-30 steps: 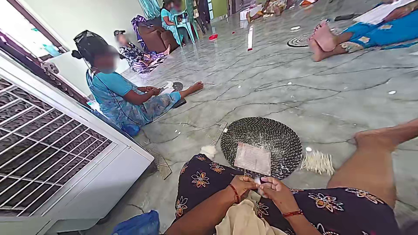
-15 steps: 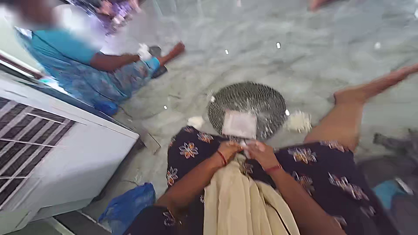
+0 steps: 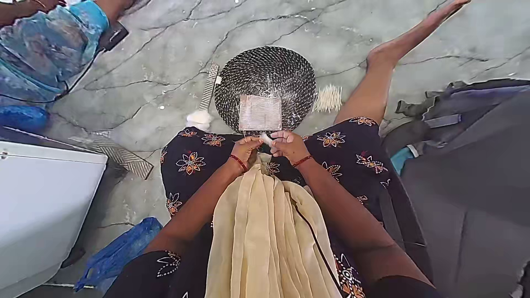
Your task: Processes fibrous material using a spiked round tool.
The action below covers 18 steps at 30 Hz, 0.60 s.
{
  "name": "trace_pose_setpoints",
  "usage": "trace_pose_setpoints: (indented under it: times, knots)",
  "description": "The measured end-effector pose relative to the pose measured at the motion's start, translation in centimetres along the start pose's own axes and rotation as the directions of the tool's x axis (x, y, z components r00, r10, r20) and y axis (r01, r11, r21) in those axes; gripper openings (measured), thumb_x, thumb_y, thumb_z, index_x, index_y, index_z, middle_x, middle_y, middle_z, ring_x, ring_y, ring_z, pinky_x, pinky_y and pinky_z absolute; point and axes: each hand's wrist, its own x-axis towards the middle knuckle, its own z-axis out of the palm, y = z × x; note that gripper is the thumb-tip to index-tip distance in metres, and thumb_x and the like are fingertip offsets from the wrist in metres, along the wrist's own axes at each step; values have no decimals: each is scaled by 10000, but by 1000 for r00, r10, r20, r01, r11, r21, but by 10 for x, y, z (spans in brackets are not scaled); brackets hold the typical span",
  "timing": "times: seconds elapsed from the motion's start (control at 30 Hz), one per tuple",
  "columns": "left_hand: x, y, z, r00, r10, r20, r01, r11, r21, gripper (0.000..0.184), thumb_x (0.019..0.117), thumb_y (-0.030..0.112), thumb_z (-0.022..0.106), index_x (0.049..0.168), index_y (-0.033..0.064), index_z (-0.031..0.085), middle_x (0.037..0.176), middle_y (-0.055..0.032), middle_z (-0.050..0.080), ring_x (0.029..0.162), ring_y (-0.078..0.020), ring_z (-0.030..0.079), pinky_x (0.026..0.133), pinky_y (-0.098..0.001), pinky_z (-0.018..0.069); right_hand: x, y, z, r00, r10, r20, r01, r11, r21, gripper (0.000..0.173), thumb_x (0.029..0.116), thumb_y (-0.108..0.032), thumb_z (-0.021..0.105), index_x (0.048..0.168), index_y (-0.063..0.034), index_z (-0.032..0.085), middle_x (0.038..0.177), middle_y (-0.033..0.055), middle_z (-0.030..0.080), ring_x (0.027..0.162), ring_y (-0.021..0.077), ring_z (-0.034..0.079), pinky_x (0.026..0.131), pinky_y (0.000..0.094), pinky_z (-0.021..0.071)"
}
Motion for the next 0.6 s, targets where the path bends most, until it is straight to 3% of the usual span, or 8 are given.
trace_pose_setpoints:
  times: [0.1,0.2,0.27,0.33,0.47,0.6]
  knots:
    - [1,2,1,999,-18,29,18,1000,-16,91,1036,69,581,962,66,635,519,79,396,386,-8,320,377,-163,283,2,-1,-3,1000,-17,-24,16,1000,-13,390,964,26,647,1334,70,533,896,105,686,658,84,644,631,239,561]
    - [-6,0,0,994,0,111,-5,999,47,121,1042,178,598,932,156,644,509,108,351,384,5,283,375,-158,252,2,0,-2,999,-42,-30,41,998,-53,475,920,24,710,1353,68,522,889,103,696,663,75,643,643,236,561]
    - [-9,-2,0,995,6,99,-15,996,91,106,1035,191,615,934,168,642,523,102,371,389,2,276,373,-161,240,1,0,0,999,-44,-31,42,997,-60,497,904,20,728,1356,65,526,892,110,693,663,87,642,643,244,564]
    - [-9,0,0,998,-12,58,6,996,89,79,1036,168,612,964,153,641,542,94,393,396,1,286,377,-159,245,0,0,0,998,-45,-41,43,998,-47,435,946,7,678,1352,63,530,893,112,691,660,91,647,639,245,564]
    - [-2,4,4,999,-40,10,40,999,-9,128,1038,84,585,913,94,606,540,72,403,400,-17,315,383,-168,270,1,-3,-3,998,-13,-66,15,999,35,327,1057,-67,533,1365,42,518,974,113,692,684,94,659,631,251,565]
    - [-1,3,4,999,-35,19,34,998,45,114,1021,72,612,907,79,614,536,77,409,398,-9,306,386,-169,269,0,-1,-2,998,-67,-16,66,996,-59,289,1013,-150,651,1247,19,629,1026,103,705,777,103,629,671,281,525]
